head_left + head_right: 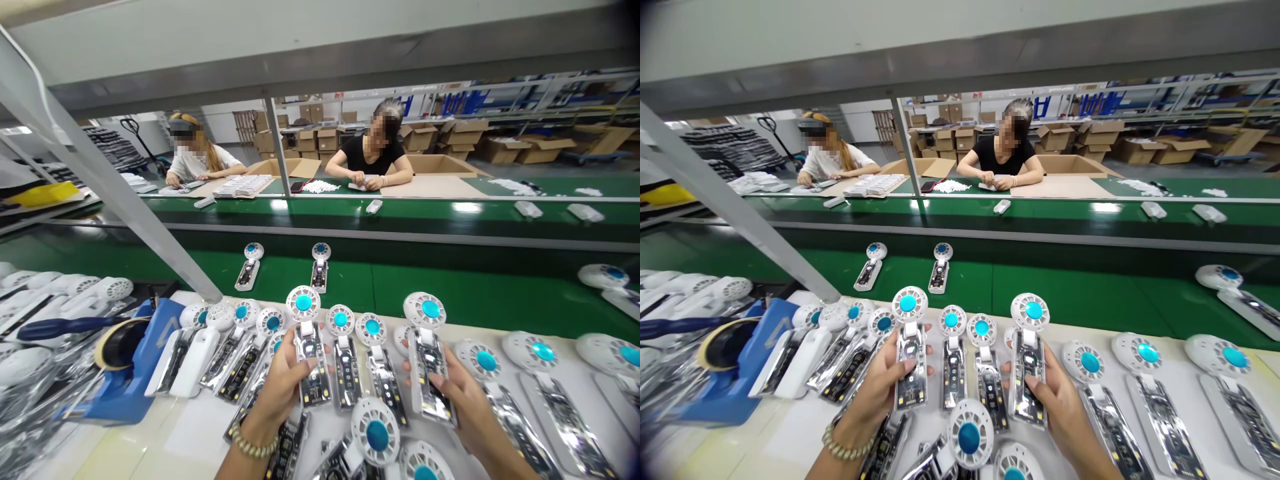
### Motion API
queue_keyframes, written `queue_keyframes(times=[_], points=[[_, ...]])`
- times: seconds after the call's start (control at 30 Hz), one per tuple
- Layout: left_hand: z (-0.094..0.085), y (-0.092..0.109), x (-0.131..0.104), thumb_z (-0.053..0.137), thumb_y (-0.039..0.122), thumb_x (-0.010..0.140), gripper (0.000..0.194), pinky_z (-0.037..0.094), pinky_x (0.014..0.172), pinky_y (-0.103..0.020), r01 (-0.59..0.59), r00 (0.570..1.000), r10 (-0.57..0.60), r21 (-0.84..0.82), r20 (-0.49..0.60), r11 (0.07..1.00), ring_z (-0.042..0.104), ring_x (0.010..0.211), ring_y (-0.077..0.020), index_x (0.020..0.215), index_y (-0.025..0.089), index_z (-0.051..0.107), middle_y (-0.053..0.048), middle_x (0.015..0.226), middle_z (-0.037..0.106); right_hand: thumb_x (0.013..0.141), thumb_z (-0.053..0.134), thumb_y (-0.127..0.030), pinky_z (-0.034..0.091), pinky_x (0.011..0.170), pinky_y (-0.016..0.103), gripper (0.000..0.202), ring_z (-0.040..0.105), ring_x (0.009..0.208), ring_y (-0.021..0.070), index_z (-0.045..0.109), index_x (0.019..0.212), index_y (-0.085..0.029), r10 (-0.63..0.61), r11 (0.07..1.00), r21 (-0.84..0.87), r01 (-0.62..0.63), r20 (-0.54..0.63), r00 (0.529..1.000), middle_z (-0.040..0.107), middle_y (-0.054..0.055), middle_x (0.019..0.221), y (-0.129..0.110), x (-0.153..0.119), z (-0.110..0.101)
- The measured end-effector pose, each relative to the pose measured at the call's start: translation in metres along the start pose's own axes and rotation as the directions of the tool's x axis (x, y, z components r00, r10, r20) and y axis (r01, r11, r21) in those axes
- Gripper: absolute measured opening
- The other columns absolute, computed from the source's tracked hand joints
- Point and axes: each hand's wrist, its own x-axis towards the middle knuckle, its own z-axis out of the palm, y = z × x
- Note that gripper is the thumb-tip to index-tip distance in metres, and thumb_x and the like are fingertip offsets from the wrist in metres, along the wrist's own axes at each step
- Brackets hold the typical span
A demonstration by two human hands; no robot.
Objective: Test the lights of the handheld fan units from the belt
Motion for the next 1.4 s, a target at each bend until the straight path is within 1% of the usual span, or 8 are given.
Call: queue_keyframes(times=[0.17, 0.27, 0.43, 0.57, 1.07, 1.27, 1.33, 1.4], points=[[0.001, 0.001, -0.001, 0.073, 0.023, 0.064, 0.064, 0.051, 0.057, -0.025, 0.008, 1.000, -0.008, 0.022, 0.010, 1.000, 0.065, 0.070, -0.0194, 0.118, 0.018, 0.038, -0.008, 0.094, 0.062, 0.071, 0.067, -0.039, 0.052, 0.060, 0.032, 0.082, 0.065, 0.081, 0.0268, 0.021, 0.137, -0.024, -0.085, 0.995, -0.048, 0.088, 0.048, 0.995, 0.069, 0.011, 0.095, 0.004, -0.001, -0.004], [0.001, 0.001, -0.002, 0.073, 0.022, 0.064, 0.064, 0.051, 0.059, -0.025, -0.003, 1.000, 0.003, 0.018, 0.014, 1.000, 0.064, 0.069, -0.0176, 0.118, 0.018, 0.038, -0.007, 0.094, 0.062, 0.072, 0.067, -0.039, 0.052, 0.064, 0.032, 0.081, 0.064, 0.083, 0.0260, 0.021, 0.136, -0.024, -0.078, 0.996, -0.045, 0.080, 0.052, 0.996, 0.068, 0.011, 0.096, 0.005, -0.001, -0.004], [0.004, 0.001, -0.004, 0.074, 0.022, 0.064, 0.066, 0.051, 0.059, -0.025, -0.022, 0.998, 0.021, 0.012, 0.053, 1.000, 0.064, 0.069, -0.0179, 0.118, 0.018, 0.038, -0.006, 0.089, 0.062, 0.072, 0.068, -0.037, 0.052, 0.060, 0.031, 0.081, 0.065, 0.073, 0.0231, 0.020, 0.136, -0.025, -0.062, 0.998, 0.004, 0.062, 0.090, 0.994, 0.068, 0.009, 0.093, -0.001, -0.003, 0.001], [0.005, 0.000, -0.004, 0.075, 0.023, 0.063, 0.067, 0.051, 0.059, -0.024, -0.022, 0.998, 0.022, 0.013, 0.057, 1.000, 0.064, 0.069, -0.0178, 0.119, 0.019, 0.038, -0.008, 0.096, 0.061, 0.073, 0.067, -0.036, 0.052, 0.062, 0.031, 0.078, 0.064, 0.072, 0.0215, 0.020, 0.135, -0.027, -0.063, 0.998, 0.020, 0.061, 0.119, 0.991, 0.068, 0.008, 0.092, -0.005, -0.005, 0.004], [0.008, -0.001, -0.004, 0.073, 0.022, 0.064, 0.064, 0.051, 0.058, -0.025, -0.030, 0.997, 0.029, 0.003, 0.076, 1.000, 0.064, 0.073, -0.0188, 0.118, 0.019, 0.038, -0.009, 0.099, 0.061, 0.072, 0.066, -0.039, 0.052, 0.066, 0.035, 0.082, 0.064, 0.082, 0.0261, 0.017, 0.136, -0.026, -0.054, 0.998, -0.019, 0.057, 0.129, 0.990, 0.067, 0.009, 0.096, -0.004, -0.006, 0.004], [0.009, 0.007, -0.006, 0.073, 0.022, 0.064, 0.063, 0.051, 0.056, -0.025, 0.002, 0.998, -0.001, -0.028, 0.063, 1.000, 0.064, 0.070, -0.0184, 0.117, 0.020, 0.039, -0.008, 0.096, 0.062, 0.068, 0.068, -0.040, 0.052, 0.067, 0.038, 0.080, 0.065, 0.082, 0.0281, 0.026, 0.133, -0.026, -0.054, 0.997, -0.048, 0.059, 0.088, 0.995, 0.068, 0.009, 0.096, -0.002, -0.004, -0.001], [0.012, 0.019, 0.006, 0.069, 0.027, 0.069, 0.054, 0.052, 0.058, -0.027, 0.054, 0.997, -0.054, 0.002, 0.057, 0.999, 0.064, 0.070, -0.0180, 0.114, 0.018, 0.041, -0.008, 0.091, 0.063, 0.070, 0.063, -0.047, 0.053, 0.059, 0.038, 0.068, 0.066, 0.069, 0.0278, 0.036, 0.128, -0.023, 0.034, 0.998, -0.059, -0.029, 0.086, 0.996, 0.070, 0.010, 0.087, -0.010, 0.008, 0.000], [0.020, 0.033, 0.033, 0.060, 0.034, 0.077, 0.039, 0.053, 0.061, -0.030, 0.097, 0.995, -0.101, 0.145, 0.024, 0.985, 0.063, 0.073, -0.0182, 0.107, 0.015, 0.045, -0.009, 0.087, 0.063, 0.076, 0.050, -0.057, 0.052, 0.053, 0.038, 0.055, 0.065, 0.058, 0.0263, 0.051, 0.113, -0.017, 0.152, 0.977, -0.160, -0.142, 0.050, 0.987, 0.070, 0.011, 0.074, -0.024, 0.032, 0.006]])
